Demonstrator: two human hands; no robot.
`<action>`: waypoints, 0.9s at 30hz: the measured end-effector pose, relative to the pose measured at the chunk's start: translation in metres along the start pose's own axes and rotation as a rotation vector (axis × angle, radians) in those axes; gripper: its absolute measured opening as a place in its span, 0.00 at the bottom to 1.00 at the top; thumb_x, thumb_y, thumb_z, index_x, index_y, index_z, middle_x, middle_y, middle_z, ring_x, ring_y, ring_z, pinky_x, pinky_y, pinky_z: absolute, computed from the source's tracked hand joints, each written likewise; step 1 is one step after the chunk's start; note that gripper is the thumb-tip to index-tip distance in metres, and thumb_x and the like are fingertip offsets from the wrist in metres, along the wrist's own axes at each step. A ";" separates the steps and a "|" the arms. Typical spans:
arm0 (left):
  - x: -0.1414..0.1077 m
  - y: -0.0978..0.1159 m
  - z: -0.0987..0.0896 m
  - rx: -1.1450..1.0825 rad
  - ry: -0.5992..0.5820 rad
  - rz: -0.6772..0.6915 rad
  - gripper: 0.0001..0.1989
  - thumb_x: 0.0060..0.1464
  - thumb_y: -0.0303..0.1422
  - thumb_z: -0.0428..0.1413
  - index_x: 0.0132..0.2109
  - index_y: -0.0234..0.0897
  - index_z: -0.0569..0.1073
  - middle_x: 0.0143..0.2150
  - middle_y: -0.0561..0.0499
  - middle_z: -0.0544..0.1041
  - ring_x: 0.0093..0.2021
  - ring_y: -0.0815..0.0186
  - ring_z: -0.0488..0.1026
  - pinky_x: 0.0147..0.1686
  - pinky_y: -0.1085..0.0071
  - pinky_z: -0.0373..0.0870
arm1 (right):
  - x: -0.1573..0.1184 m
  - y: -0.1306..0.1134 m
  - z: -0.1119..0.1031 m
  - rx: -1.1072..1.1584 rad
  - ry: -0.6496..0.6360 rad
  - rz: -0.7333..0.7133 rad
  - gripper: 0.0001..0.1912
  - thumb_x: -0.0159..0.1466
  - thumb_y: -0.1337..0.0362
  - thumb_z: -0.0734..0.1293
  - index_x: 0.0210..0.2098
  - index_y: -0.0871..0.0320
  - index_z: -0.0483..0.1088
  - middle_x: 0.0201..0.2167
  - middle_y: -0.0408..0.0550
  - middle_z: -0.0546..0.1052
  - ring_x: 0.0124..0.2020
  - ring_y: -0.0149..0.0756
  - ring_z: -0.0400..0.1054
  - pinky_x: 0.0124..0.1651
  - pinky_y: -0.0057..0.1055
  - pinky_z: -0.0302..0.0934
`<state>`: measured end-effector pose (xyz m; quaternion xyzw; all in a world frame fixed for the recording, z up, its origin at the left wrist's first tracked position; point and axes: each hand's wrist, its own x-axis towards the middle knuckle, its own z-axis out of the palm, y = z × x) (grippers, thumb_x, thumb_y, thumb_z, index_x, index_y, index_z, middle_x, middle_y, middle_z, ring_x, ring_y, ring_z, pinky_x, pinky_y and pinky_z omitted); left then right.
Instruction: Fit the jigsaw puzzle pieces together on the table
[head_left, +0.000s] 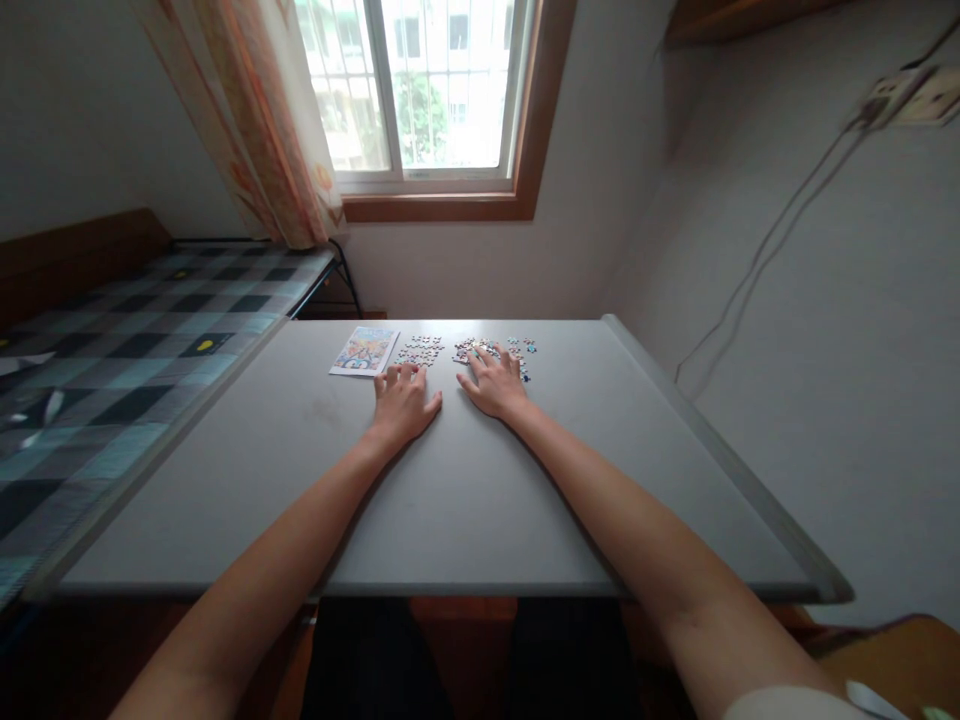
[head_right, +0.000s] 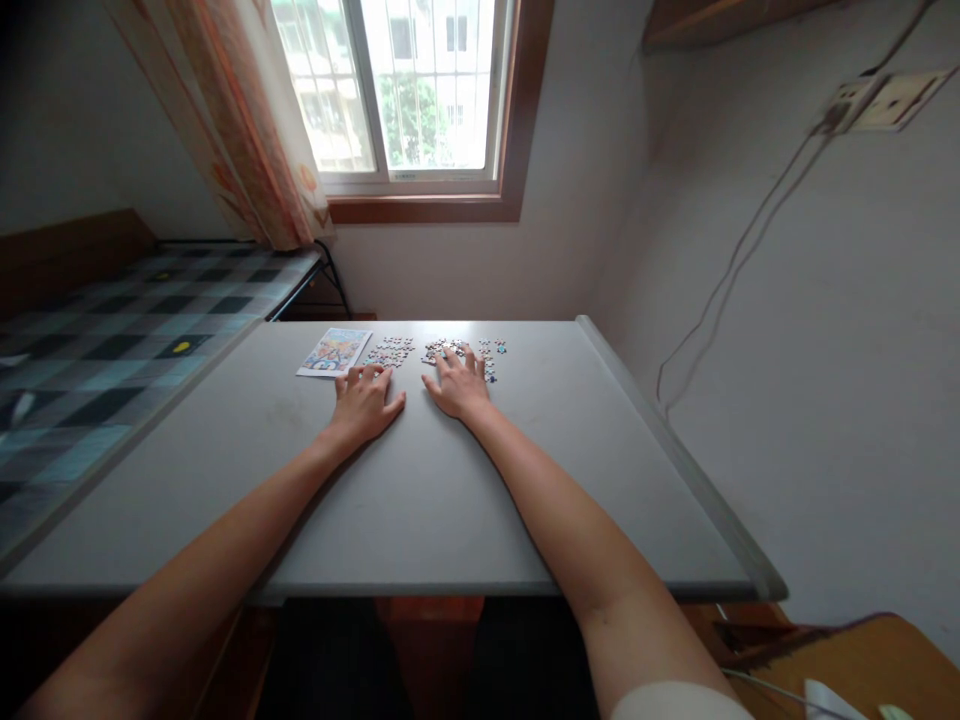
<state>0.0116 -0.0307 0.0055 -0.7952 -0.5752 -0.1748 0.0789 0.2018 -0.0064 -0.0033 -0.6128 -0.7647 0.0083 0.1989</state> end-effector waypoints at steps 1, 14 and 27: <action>-0.001 0.001 -0.001 0.007 0.016 0.001 0.23 0.59 0.43 0.49 0.57 0.36 0.69 0.56 0.38 0.68 0.56 0.47 0.60 0.53 0.52 0.55 | 0.001 0.000 0.001 0.006 -0.005 0.007 0.29 0.66 0.47 0.56 0.61 0.55 0.63 0.66 0.52 0.61 0.67 0.58 0.42 0.65 0.59 0.38; -0.002 0.010 -0.001 -0.077 -0.167 -0.019 0.20 0.61 0.42 0.46 0.56 0.42 0.71 0.33 0.47 0.79 0.34 0.59 0.76 0.33 0.68 0.64 | -0.020 -0.003 -0.004 -0.004 0.115 0.080 0.18 0.65 0.65 0.58 0.51 0.60 0.71 0.51 0.57 0.73 0.56 0.53 0.54 0.56 0.50 0.52; 0.000 0.003 -0.008 -0.232 -0.234 0.013 0.20 0.60 0.43 0.48 0.56 0.45 0.72 0.29 0.53 0.76 0.29 0.64 0.73 0.29 0.72 0.61 | -0.014 0.011 -0.002 0.161 0.113 0.227 0.08 0.61 0.62 0.66 0.36 0.60 0.73 0.39 0.55 0.72 0.44 0.43 0.63 0.51 0.38 0.59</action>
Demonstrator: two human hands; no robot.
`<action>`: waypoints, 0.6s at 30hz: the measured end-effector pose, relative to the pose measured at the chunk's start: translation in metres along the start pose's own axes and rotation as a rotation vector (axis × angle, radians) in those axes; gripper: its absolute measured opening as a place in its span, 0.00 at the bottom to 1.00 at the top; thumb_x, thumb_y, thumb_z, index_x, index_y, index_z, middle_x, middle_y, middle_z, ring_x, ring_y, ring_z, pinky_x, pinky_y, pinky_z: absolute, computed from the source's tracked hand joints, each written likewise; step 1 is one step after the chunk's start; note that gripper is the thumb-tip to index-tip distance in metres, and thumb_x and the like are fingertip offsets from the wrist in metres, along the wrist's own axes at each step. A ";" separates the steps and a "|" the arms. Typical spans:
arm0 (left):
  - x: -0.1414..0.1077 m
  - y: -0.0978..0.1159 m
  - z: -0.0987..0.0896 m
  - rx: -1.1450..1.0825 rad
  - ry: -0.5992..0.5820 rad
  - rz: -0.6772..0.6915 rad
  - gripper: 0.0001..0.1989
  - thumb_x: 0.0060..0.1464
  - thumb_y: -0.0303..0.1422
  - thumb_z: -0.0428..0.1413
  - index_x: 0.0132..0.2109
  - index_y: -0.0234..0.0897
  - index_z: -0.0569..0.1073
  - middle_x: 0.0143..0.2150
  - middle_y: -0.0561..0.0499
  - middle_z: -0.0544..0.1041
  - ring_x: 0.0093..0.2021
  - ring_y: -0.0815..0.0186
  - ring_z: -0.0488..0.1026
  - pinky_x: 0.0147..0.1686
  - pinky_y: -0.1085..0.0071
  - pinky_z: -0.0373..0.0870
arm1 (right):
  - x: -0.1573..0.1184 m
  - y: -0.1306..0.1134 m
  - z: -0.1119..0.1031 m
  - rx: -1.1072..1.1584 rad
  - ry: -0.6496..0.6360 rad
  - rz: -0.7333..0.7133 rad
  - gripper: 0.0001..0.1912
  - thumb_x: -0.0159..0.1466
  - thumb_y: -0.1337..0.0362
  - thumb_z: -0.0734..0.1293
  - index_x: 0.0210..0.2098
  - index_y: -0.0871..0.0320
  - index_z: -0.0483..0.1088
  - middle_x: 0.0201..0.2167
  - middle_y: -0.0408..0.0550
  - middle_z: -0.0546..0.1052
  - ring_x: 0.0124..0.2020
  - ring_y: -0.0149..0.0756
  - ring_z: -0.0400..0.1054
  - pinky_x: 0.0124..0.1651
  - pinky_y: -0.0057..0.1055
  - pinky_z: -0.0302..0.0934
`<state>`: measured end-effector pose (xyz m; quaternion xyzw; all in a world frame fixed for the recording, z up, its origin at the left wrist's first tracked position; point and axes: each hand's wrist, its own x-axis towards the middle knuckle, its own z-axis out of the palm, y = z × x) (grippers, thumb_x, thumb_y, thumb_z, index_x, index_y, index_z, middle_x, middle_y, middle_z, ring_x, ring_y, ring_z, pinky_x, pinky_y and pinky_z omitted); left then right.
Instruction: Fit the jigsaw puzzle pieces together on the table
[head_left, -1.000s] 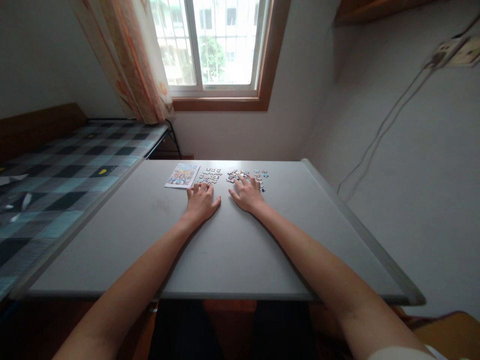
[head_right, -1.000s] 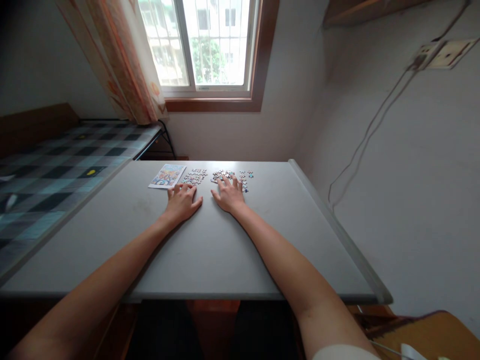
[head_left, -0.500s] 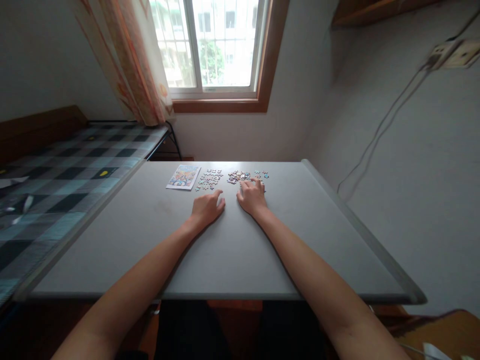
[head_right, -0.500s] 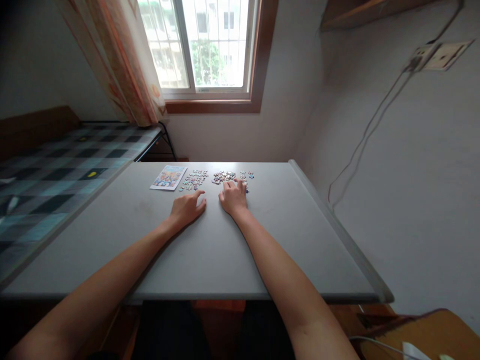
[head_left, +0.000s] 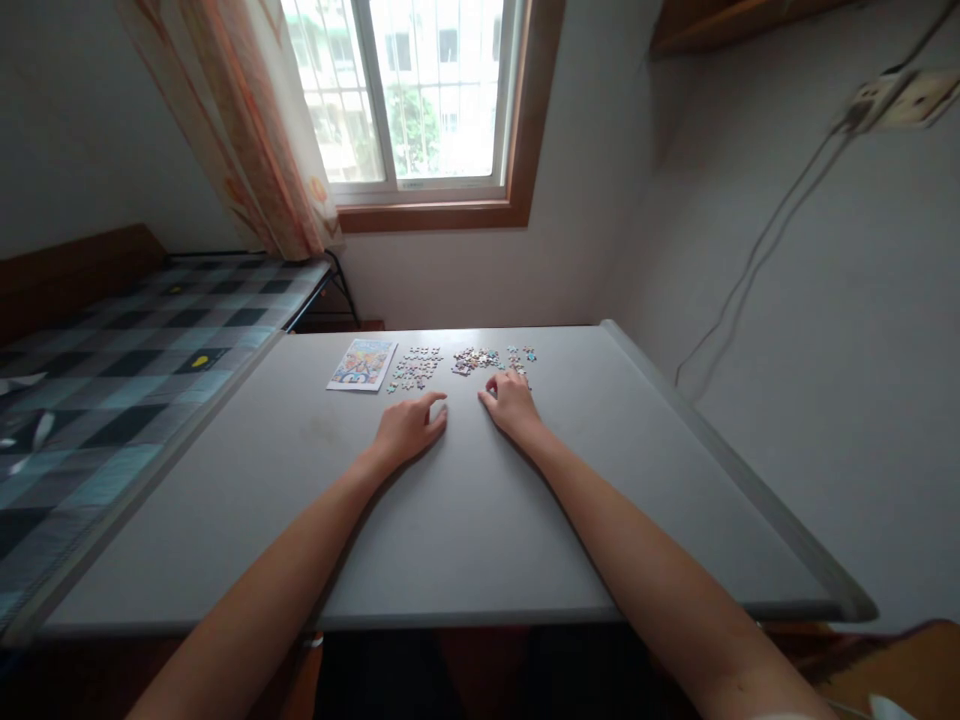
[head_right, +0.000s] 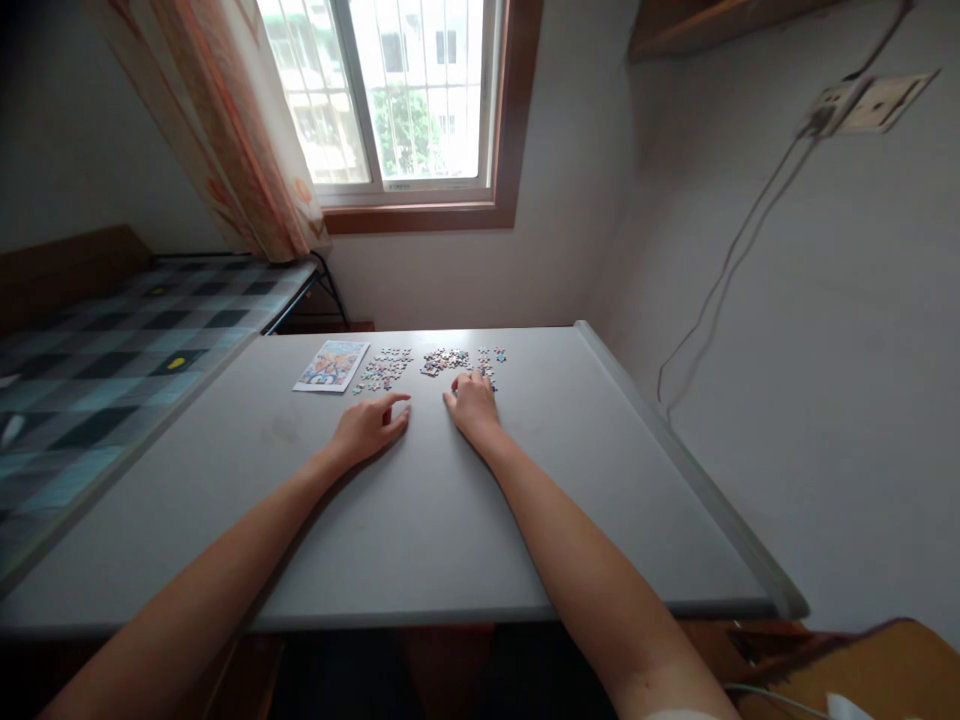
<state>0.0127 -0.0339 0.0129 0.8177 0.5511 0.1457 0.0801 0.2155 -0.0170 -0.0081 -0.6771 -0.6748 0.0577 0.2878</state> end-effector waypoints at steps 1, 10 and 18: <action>0.000 0.000 0.000 0.001 -0.006 0.005 0.20 0.60 0.43 0.48 0.56 0.46 0.73 0.28 0.53 0.76 0.29 0.64 0.72 0.29 0.72 0.61 | 0.001 0.001 0.000 0.027 -0.008 0.001 0.07 0.60 0.62 0.67 0.35 0.60 0.72 0.38 0.54 0.72 0.42 0.42 0.64 0.50 0.38 0.59; 0.001 -0.002 0.001 -0.043 0.009 0.029 0.20 0.59 0.41 0.49 0.55 0.45 0.72 0.28 0.54 0.76 0.28 0.65 0.71 0.29 0.72 0.59 | -0.003 -0.020 -0.002 0.573 -0.054 -0.090 0.04 0.57 0.64 0.67 0.31 0.59 0.72 0.27 0.45 0.75 0.29 0.30 0.66 0.38 0.30 0.61; 0.002 -0.010 0.006 -0.065 0.016 0.076 0.14 0.59 0.43 0.49 0.41 0.43 0.77 0.28 0.53 0.76 0.27 0.66 0.70 0.28 0.72 0.58 | -0.014 -0.029 0.008 0.770 -0.229 -0.185 0.09 0.62 0.60 0.63 0.37 0.58 0.71 0.19 0.38 0.69 0.23 0.27 0.64 0.31 0.26 0.59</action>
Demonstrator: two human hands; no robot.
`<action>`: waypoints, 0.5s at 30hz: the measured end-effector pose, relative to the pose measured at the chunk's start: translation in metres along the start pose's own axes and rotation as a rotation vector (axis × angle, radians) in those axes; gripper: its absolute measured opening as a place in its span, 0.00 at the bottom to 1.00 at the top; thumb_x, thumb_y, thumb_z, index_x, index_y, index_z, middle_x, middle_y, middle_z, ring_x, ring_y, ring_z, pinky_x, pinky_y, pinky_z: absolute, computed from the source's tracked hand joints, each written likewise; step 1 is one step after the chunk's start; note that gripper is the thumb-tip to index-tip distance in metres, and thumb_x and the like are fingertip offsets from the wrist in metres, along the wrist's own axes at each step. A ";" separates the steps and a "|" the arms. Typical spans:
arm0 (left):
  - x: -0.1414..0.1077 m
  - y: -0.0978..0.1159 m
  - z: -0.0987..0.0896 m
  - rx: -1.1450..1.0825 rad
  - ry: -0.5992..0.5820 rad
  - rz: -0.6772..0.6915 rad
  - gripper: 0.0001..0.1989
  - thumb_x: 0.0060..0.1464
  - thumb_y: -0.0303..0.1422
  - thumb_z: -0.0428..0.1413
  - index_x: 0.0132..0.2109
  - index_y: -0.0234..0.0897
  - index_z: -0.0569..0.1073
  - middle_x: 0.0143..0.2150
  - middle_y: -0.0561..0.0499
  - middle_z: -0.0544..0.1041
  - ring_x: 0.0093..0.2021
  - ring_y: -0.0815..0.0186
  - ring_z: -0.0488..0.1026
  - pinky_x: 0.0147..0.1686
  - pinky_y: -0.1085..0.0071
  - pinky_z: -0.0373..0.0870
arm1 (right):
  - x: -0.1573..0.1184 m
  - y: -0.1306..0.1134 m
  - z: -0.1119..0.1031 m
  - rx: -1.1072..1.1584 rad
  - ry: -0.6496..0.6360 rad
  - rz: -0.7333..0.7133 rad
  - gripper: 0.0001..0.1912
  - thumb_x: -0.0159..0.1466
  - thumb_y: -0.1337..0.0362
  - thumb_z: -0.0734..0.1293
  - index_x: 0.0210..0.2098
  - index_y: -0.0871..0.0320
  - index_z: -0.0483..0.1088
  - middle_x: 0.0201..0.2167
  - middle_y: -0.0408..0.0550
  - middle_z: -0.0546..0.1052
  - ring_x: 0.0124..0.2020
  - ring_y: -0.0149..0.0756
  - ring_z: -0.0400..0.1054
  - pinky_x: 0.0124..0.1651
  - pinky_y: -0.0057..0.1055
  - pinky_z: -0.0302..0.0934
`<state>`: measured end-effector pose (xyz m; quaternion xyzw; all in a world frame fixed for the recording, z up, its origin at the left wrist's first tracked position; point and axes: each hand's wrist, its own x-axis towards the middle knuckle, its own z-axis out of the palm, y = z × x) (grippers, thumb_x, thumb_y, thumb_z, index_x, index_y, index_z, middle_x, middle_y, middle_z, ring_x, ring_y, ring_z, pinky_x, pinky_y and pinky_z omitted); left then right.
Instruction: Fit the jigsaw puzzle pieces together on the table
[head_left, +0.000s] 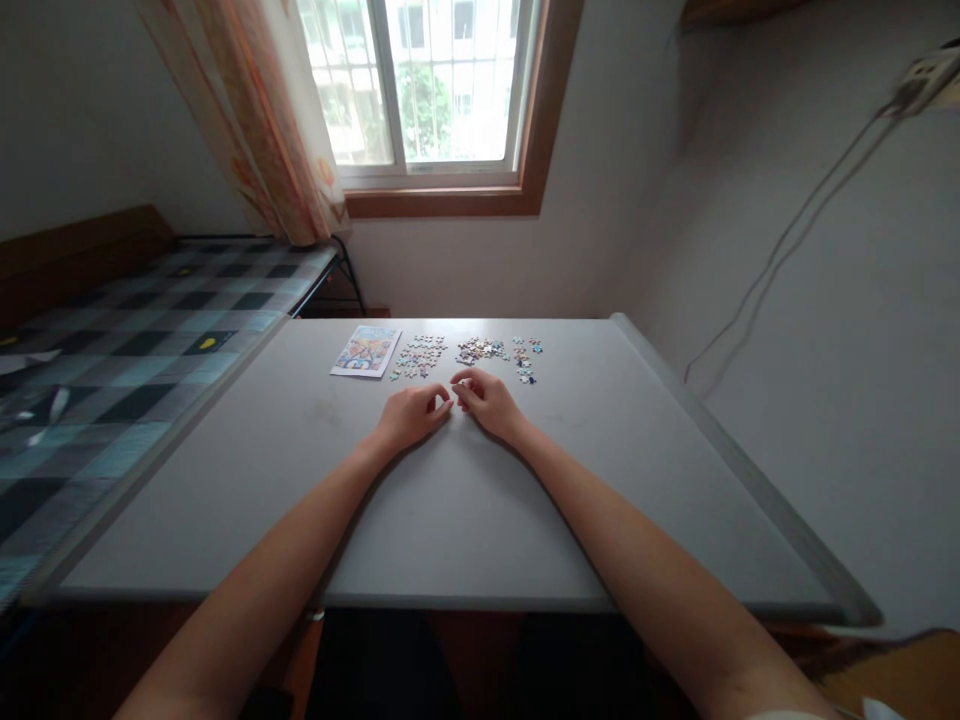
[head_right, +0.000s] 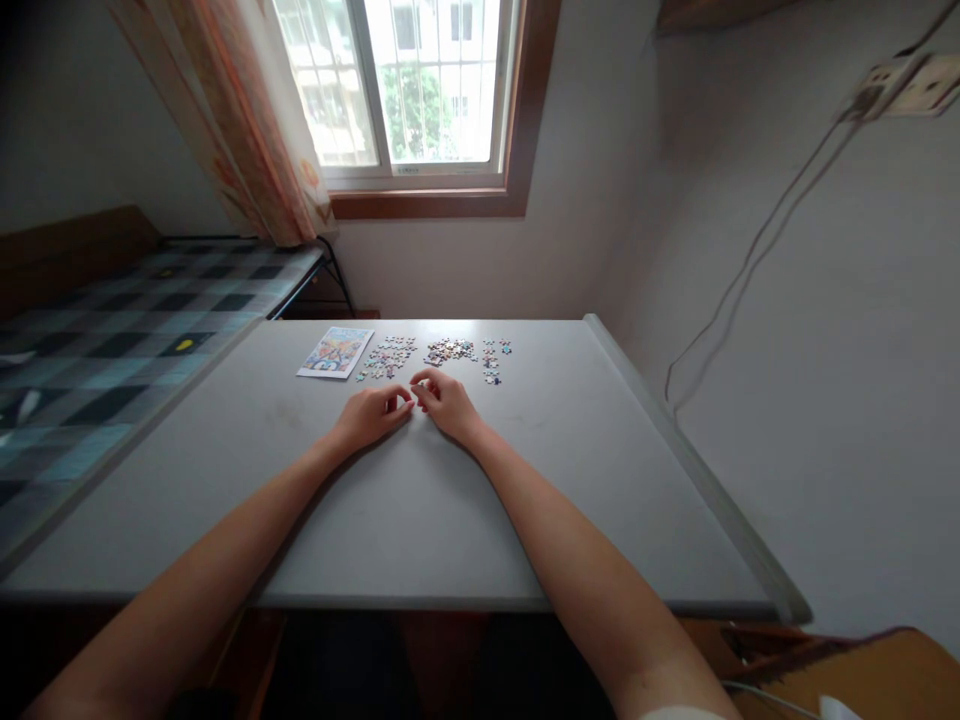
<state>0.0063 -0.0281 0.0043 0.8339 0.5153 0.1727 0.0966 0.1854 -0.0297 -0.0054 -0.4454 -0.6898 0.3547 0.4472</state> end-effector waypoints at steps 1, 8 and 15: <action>0.000 0.000 0.000 0.002 -0.002 0.002 0.14 0.59 0.42 0.50 0.42 0.43 0.77 0.28 0.54 0.76 0.27 0.66 0.70 0.28 0.72 0.58 | 0.001 0.001 -0.001 -0.012 0.000 0.001 0.10 0.62 0.60 0.62 0.38 0.58 0.72 0.20 0.38 0.69 0.24 0.27 0.64 0.32 0.26 0.59; 0.001 0.000 0.001 -0.009 0.019 0.015 0.19 0.60 0.42 0.49 0.55 0.45 0.72 0.28 0.54 0.75 0.28 0.65 0.72 0.29 0.72 0.59 | 0.002 0.001 -0.002 -0.020 -0.032 -0.011 0.13 0.61 0.66 0.60 0.43 0.60 0.71 0.22 0.39 0.71 0.25 0.28 0.65 0.34 0.26 0.60; 0.001 0.000 0.000 -0.018 0.008 0.029 0.18 0.61 0.44 0.48 0.50 0.44 0.75 0.28 0.53 0.76 0.27 0.67 0.70 0.30 0.72 0.59 | 0.001 -0.001 -0.003 -0.029 -0.008 0.027 0.13 0.61 0.64 0.61 0.40 0.60 0.74 0.24 0.43 0.75 0.26 0.29 0.67 0.34 0.26 0.61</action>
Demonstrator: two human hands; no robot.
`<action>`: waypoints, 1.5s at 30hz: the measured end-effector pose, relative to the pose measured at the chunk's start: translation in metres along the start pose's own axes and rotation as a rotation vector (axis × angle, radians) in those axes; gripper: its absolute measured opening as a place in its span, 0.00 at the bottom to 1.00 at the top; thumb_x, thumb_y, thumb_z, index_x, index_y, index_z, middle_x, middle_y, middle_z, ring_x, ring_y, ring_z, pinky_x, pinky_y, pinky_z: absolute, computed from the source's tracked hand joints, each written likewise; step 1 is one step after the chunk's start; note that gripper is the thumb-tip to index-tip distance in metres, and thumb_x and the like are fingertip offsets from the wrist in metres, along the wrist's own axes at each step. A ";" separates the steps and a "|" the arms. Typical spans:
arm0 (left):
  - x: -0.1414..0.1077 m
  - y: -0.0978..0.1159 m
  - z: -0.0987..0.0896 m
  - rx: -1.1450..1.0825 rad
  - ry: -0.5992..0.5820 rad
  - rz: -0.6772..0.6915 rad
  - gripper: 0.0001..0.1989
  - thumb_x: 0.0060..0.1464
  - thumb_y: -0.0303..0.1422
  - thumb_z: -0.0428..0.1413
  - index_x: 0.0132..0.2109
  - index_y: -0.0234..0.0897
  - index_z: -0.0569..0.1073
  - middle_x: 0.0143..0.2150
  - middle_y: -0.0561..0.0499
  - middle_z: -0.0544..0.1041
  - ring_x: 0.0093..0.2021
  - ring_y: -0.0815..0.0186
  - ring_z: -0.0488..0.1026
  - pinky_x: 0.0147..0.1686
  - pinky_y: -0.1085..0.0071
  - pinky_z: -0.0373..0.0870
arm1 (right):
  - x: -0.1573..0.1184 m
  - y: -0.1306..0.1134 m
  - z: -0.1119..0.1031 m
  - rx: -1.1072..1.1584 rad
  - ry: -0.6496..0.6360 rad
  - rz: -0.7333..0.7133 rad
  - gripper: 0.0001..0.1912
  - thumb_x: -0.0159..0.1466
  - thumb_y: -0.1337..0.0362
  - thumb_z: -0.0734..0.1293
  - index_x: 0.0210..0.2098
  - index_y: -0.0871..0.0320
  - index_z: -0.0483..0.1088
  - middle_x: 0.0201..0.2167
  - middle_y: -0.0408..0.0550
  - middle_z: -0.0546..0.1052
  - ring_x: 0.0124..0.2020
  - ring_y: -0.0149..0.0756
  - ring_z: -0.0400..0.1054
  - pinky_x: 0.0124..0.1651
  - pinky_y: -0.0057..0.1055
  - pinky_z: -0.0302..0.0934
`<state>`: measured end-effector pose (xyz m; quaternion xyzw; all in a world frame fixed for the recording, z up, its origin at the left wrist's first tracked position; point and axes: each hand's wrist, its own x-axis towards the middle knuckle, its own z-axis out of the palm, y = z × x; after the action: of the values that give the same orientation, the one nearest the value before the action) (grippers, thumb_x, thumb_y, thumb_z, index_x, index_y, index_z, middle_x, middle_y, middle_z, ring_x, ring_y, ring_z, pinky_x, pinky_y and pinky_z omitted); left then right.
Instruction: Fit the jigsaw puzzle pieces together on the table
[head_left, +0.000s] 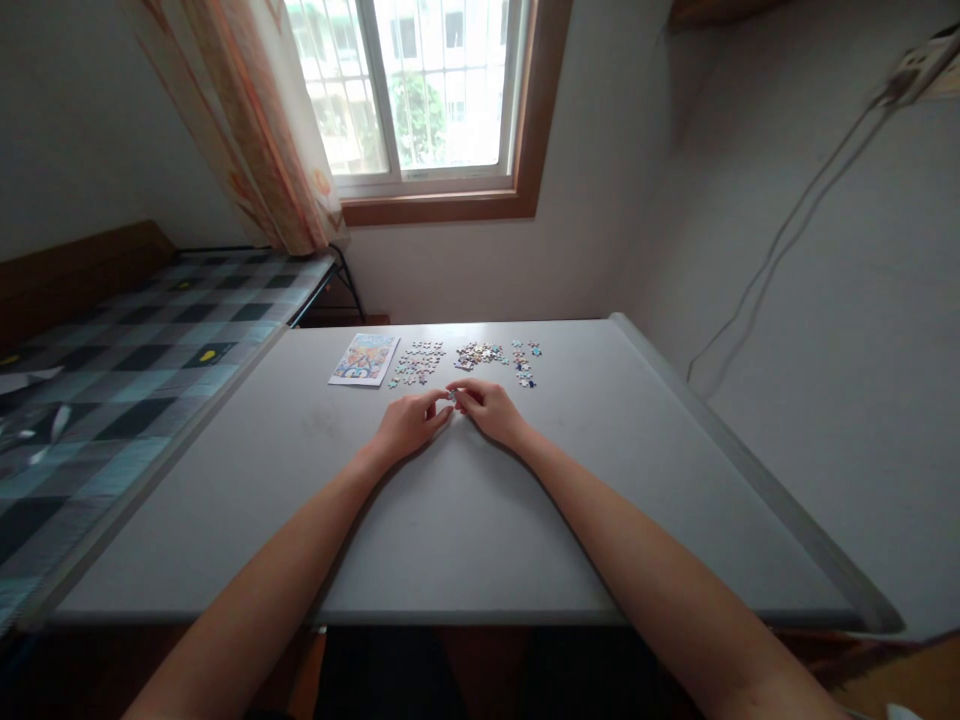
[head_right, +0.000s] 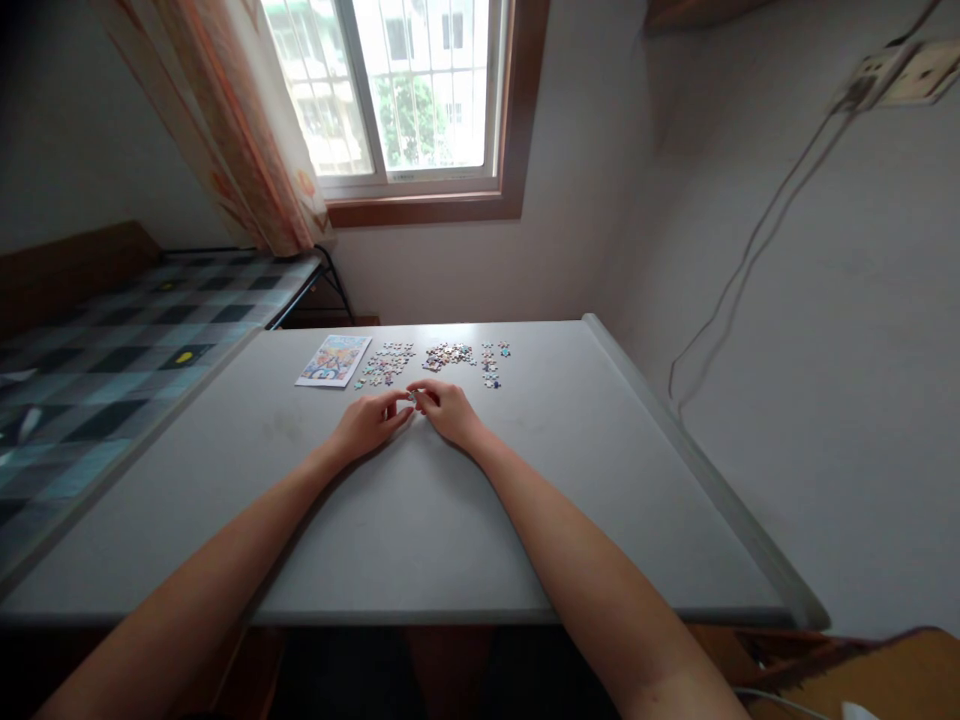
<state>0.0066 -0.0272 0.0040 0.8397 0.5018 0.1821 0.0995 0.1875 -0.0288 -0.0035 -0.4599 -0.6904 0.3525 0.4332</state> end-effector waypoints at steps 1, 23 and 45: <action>0.000 0.000 0.000 -0.003 -0.004 0.002 0.18 0.61 0.43 0.48 0.50 0.43 0.76 0.28 0.53 0.76 0.27 0.67 0.70 0.30 0.72 0.59 | 0.000 0.000 0.000 -0.021 0.000 -0.005 0.13 0.62 0.65 0.60 0.40 0.60 0.75 0.25 0.44 0.76 0.27 0.29 0.67 0.35 0.27 0.61; 0.001 0.001 -0.001 0.005 -0.030 0.010 0.18 0.60 0.42 0.49 0.46 0.41 0.79 0.28 0.51 0.77 0.27 0.67 0.70 0.28 0.73 0.55 | 0.001 0.004 0.004 -0.175 -0.025 -0.064 0.16 0.62 0.73 0.59 0.42 0.61 0.76 0.40 0.50 0.80 0.39 0.32 0.72 0.47 0.29 0.64; 0.001 -0.001 0.001 -0.012 -0.023 0.005 0.17 0.59 0.42 0.48 0.43 0.41 0.79 0.26 0.51 0.76 0.27 0.67 0.70 0.28 0.73 0.55 | -0.001 0.001 0.004 -0.222 -0.044 -0.065 0.16 0.61 0.70 0.61 0.44 0.61 0.75 0.36 0.49 0.79 0.34 0.30 0.69 0.43 0.28 0.62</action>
<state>0.0064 -0.0257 0.0033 0.8425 0.4972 0.1757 0.1098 0.1847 -0.0297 -0.0062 -0.4746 -0.7491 0.2698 0.3753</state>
